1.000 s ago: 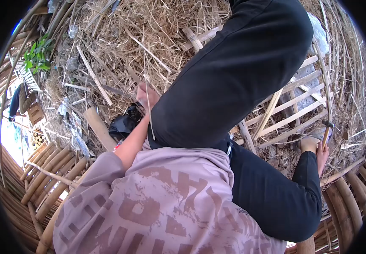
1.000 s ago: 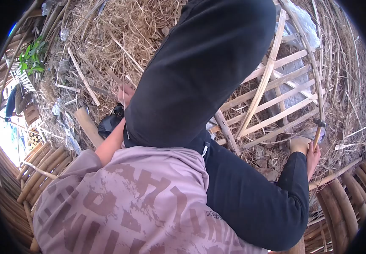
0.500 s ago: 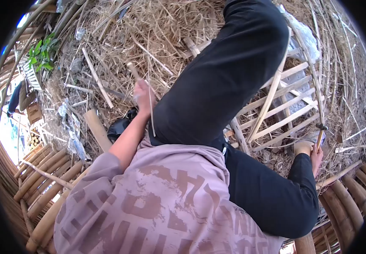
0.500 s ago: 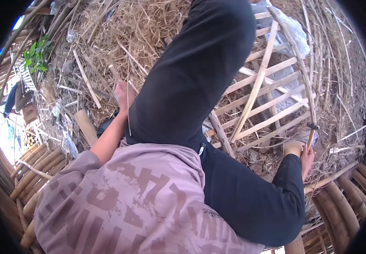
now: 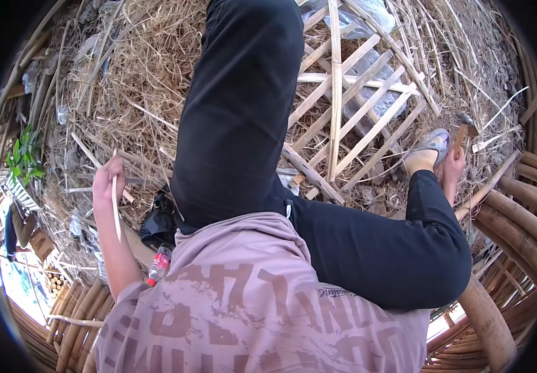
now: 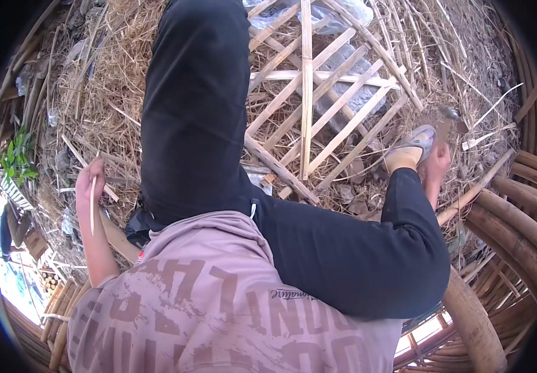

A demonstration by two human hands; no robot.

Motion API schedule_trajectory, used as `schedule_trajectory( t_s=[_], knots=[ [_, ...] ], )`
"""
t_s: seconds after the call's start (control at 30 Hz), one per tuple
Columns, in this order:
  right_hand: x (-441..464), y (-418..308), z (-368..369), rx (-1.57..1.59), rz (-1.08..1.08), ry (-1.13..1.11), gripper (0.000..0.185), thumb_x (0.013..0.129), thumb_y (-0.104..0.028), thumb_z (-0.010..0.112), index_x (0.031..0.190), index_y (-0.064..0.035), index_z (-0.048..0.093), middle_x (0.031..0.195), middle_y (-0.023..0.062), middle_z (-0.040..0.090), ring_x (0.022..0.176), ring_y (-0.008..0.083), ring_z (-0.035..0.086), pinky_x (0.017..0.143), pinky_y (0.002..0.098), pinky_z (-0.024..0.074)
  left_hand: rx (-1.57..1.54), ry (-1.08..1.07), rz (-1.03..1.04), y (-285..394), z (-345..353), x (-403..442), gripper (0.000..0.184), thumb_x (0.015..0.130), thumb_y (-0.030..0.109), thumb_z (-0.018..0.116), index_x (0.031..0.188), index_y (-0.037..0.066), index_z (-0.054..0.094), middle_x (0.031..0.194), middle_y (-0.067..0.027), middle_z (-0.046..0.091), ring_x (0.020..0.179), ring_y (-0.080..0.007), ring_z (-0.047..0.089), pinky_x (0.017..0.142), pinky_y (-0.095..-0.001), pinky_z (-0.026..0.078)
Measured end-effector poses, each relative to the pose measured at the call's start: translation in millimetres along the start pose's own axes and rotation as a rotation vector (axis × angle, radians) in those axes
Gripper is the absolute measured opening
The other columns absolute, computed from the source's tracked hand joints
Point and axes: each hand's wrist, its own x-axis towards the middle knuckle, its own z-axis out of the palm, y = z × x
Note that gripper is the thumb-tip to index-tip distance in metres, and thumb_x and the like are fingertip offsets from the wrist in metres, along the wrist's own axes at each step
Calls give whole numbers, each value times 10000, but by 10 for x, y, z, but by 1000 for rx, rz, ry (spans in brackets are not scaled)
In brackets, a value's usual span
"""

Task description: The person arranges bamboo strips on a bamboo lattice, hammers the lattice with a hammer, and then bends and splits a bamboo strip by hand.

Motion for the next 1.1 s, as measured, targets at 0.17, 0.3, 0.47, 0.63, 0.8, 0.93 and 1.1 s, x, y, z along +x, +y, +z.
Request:
schedule_trajectory(
  t_s=[0.17, 0.3, 0.47, 0.63, 0.8, 0.93, 1.1],
  knots=[
    [224, 13, -26, -410, -36, 107, 313, 909, -282, 609, 1067, -15, 649, 806, 78, 655, 757, 194, 620, 714, 362, 482, 216, 33, 320, -441, 400, 230, 201, 1017, 71, 305, 883, -5, 434, 803, -109, 537, 748, -214, 570, 695, -332, 532],
    [511, 328, 80, -319, 61, -208, 396, 913, -258, 605, 1224, -17, 562, 933, 148, 679, 821, 243, 651, 763, 367, 499, 405, -16, 465, -951, 485, 221, 254, 1040, 181, 328, 1000, -20, 477, 964, -162, 596, 952, -281, 613, 900, -416, 528],
    [641, -47, 44, -436, -165, -529, 576, 911, -239, 622, 1396, -46, 378, 1070, 220, 655, 949, 295, 659, 859, 371, 499, 499, 140, 573, -1569, 580, 27, 235, 1020, 269, 437, 1012, 46, 510, 959, -112, 639, 932, -226, 631, 846, -388, 534],
    [154, -2770, -441, -789, -223, -602, 498, 945, -264, 560, 1382, -52, 446, 1100, 209, 645, 1043, 305, 620, 928, 413, 471, 634, 105, 555, -1862, 636, -225, 228, 1008, 280, 477, 936, 76, 551, 905, -59, 629, 862, -164, 626, 756, -330, 543],
    [-952, -4492, -81, -452, -1120, -367, 425, 923, -289, 577, 1267, -44, 527, 909, 126, 650, 812, 216, 618, 729, 382, 504, 629, 20, 574, -2071, 554, -271, 230, 994, 282, 522, 911, 70, 558, 833, -27, 602, 744, -108, 576, 663, -279, 505],
    [-2527, -5136, 1034, -431, -1240, -790, 330, 873, -216, 577, 1138, -19, 572, 892, 128, 657, 867, 248, 631, 715, 367, 522, 706, -52, 612, -2115, 475, -266, 254, 1002, 247, 511, 856, 52, 583, 713, 1, 563, 605, -80, 497, 604, -239, 439],
    [-3608, -5053, 1943, -449, -1102, -956, 222, 810, -124, 577, 977, 12, 629, 870, 130, 667, 936, 288, 647, 697, 348, 544, 1326, -215, 855, -1932, 124, -350, 267, 907, 152, 592, 1065, -64, 598, 1011, -111, 640, 915, -167, 609, 794, -291, 475]
  ],
)
